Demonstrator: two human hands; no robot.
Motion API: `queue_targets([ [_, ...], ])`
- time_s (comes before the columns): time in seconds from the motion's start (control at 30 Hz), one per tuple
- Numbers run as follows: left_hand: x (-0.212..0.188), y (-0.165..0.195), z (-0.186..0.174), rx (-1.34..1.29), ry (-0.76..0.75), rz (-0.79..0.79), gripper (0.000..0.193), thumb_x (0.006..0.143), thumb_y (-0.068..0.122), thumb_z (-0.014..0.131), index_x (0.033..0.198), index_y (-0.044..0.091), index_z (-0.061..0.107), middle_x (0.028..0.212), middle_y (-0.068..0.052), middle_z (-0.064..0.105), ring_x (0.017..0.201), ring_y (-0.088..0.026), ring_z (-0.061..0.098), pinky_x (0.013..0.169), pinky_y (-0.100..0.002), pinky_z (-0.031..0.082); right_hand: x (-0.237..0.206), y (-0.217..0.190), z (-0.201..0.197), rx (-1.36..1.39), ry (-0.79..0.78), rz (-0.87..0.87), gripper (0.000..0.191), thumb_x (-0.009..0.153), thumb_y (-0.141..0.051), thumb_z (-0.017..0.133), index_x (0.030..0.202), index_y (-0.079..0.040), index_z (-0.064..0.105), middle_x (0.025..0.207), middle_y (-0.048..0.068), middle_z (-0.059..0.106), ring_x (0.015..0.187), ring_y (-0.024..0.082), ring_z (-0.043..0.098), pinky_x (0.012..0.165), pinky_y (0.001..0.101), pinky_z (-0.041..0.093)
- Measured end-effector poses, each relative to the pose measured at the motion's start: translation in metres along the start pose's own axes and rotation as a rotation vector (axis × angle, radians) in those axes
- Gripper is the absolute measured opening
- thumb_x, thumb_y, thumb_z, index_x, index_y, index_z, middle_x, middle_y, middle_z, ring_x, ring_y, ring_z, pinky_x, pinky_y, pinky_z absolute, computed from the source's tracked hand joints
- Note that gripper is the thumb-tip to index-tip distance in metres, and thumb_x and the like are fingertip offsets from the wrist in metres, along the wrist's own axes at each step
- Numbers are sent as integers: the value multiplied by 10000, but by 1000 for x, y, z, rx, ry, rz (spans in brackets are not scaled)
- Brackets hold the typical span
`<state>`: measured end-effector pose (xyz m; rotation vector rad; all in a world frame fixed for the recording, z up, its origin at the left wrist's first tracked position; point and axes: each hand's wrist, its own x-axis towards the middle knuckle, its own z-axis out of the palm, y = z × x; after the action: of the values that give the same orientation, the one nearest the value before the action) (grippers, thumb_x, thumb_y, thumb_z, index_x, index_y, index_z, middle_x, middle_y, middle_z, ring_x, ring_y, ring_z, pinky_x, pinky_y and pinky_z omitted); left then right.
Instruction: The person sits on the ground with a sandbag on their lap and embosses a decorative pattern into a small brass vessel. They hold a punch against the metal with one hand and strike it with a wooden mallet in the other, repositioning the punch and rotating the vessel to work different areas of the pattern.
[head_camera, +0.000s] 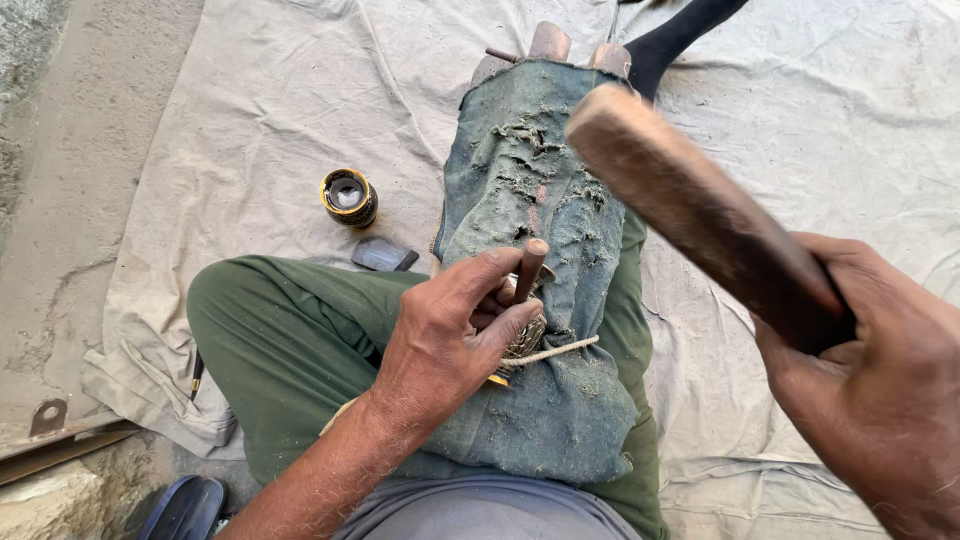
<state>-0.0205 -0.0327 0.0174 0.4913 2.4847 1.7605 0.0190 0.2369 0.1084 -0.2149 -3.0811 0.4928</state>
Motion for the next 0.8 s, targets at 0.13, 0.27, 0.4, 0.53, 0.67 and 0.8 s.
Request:
queue_targets([
  [0.13,-4,1,2,10,18,48,472,888,112,792,1334,91,642,987,-70,709,857,-124,750,725,-254,674,0,-16,-1,286,110,-22,327,852,-63,739,1133,20,592,889,129,684,809,191,705,771,335,607],
  [0.27,-5,2,2,102,32,115,404,914,113,801,1285,69,648,994,-78,703,888,-133,757,751,-270,651,10,-20,-10,-398,-155,-86,383,813,-64,797,1184,-60,701,912,96,762,715,169,739,723,313,627],
  [0.4,0,3,2,70,57,74,421,870,111,813,1258,56,657,944,-73,703,800,-136,738,683,-265,647,18,-14,-11,-192,-138,57,321,851,-71,803,1153,-61,692,840,106,724,692,213,722,688,346,624],
  [0.53,3,3,3,41,30,-23,377,852,116,815,1195,57,668,899,-55,711,750,-122,764,660,-248,655,17,2,-5,-115,-99,0,404,813,-81,822,1187,-42,676,890,125,746,765,214,748,756,368,611],
  [0.67,1,3,3,70,31,61,383,872,95,801,1230,60,670,943,-72,715,754,-126,749,649,-249,647,18,18,1,185,25,-13,257,922,-99,786,1116,6,653,926,162,718,779,233,720,756,396,605],
  [0.8,-9,7,-1,-1,96,153,365,902,63,795,1246,73,672,1000,-74,731,831,-141,764,725,-259,662,15,23,5,-453,-354,138,343,884,-131,801,1202,-103,676,891,67,727,649,178,719,672,336,642],
])
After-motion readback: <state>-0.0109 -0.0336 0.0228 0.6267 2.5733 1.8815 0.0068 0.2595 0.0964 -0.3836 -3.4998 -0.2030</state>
